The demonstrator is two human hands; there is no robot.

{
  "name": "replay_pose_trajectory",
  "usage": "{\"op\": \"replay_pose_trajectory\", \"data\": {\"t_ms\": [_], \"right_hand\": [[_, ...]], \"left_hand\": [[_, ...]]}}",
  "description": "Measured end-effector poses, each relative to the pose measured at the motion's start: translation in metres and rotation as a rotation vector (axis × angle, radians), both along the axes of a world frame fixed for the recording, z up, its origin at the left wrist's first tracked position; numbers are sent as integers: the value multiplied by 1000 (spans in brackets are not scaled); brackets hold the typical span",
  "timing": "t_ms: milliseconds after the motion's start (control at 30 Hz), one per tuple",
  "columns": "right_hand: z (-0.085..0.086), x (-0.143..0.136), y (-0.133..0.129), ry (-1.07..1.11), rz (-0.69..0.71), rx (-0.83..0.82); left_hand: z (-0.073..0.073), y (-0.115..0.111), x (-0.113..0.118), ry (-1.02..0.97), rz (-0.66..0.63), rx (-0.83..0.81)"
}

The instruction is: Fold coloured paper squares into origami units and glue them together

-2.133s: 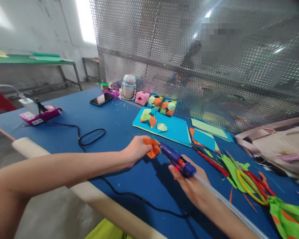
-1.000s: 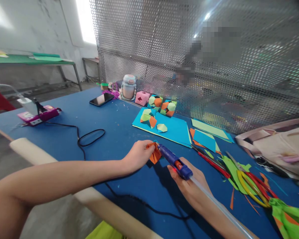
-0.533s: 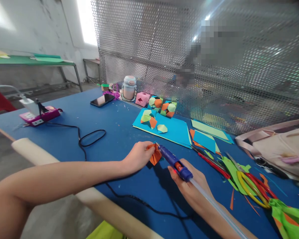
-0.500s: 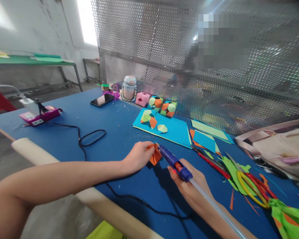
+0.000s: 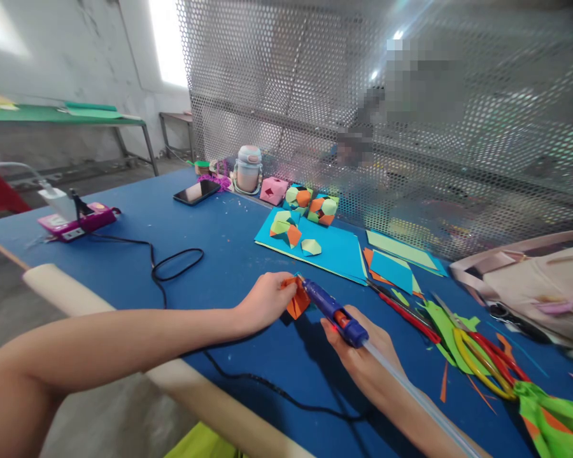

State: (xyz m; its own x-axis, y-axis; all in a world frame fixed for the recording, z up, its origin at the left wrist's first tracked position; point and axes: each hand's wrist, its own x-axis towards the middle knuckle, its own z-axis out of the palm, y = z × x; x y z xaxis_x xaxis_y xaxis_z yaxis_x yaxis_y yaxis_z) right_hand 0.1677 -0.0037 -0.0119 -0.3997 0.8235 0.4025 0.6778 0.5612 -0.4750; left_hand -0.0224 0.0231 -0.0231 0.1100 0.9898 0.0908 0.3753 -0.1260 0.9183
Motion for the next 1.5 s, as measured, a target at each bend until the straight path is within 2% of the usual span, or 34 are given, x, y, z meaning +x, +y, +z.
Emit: {"op": "replay_pose_trajectory", "data": {"t_ms": [667, 967, 1267, 1500], "right_hand": [[1, 0, -2, -1, 7, -5], [3, 1, -4, 15, -27, -7], [4, 2, -3, 60, -11, -95], [4, 1, -3, 68, -7, -39]], "left_hand": [[2, -2, 0, -39, -19, 29], [4, -1, -1, -2, 13, 16], [6, -2, -2, 7, 9, 41], [7, -3, -1, 14, 9, 33]]}}
